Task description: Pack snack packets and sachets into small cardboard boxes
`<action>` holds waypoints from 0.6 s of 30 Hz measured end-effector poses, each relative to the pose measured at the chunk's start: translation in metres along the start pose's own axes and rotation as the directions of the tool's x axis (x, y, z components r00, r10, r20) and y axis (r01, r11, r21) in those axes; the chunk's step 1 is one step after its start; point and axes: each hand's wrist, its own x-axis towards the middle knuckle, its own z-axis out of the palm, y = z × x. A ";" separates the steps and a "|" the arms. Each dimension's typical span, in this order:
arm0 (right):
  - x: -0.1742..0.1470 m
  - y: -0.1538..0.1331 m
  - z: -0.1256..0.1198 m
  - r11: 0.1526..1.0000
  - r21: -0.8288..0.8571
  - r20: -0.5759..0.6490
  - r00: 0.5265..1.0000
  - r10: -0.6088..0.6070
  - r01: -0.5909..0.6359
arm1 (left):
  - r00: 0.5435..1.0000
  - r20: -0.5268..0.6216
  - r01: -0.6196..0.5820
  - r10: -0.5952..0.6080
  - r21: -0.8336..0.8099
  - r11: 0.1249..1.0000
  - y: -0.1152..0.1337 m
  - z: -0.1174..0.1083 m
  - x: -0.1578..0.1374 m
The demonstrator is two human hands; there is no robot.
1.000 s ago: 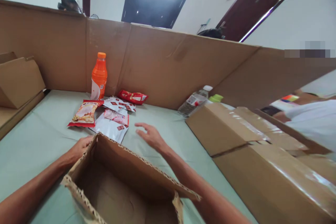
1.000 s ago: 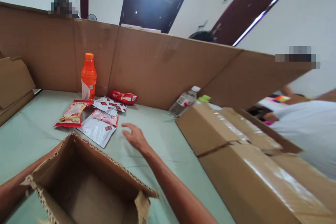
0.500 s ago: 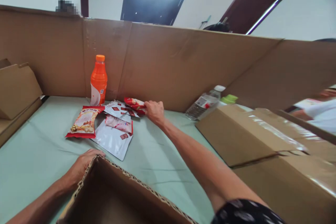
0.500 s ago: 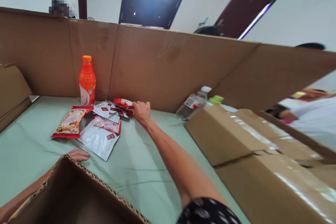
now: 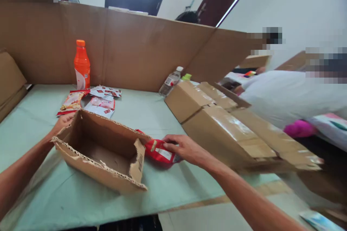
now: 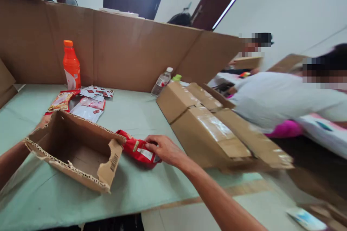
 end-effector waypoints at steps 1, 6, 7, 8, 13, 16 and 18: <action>-0.003 -0.001 0.000 1.000 -0.029 0.019 1.000 -0.006 0.007 | 1.000 -0.017 -0.003 0.002 -0.005 1.000 0.010 -0.011 0.000; -0.017 -0.010 0.011 0.964 -0.248 -0.040 0.993 -0.115 0.101 | 0.995 -0.010 -0.097 0.098 0.066 0.993 0.095 -0.050 -0.033; -0.020 -0.013 0.016 0.945 -0.299 -0.044 0.988 -0.148 0.128 | 0.989 0.062 -0.144 0.137 0.125 0.982 0.112 -0.049 -0.041; -0.022 -0.017 0.022 0.925 -0.344 -0.038 0.982 -0.183 0.159 | 0.974 0.150 -0.199 0.171 0.201 0.959 0.127 -0.045 -0.047; -0.020 -0.037 0.044 0.898 -0.400 0.057 0.983 -0.175 0.183 | 0.895 0.327 -0.441 0.303 0.550 0.709 0.156 -0.009 -0.064; -0.018 -0.033 0.034 0.926 -0.370 -0.014 0.996 -0.089 0.077 | 0.893 0.316 -0.449 0.319 0.620 0.643 0.159 0.010 -0.080; -0.023 -0.025 0.018 0.957 -0.285 -0.145 0.984 -0.099 0.055 | 0.896 0.315 -0.443 0.312 0.652 0.616 0.163 0.019 -0.093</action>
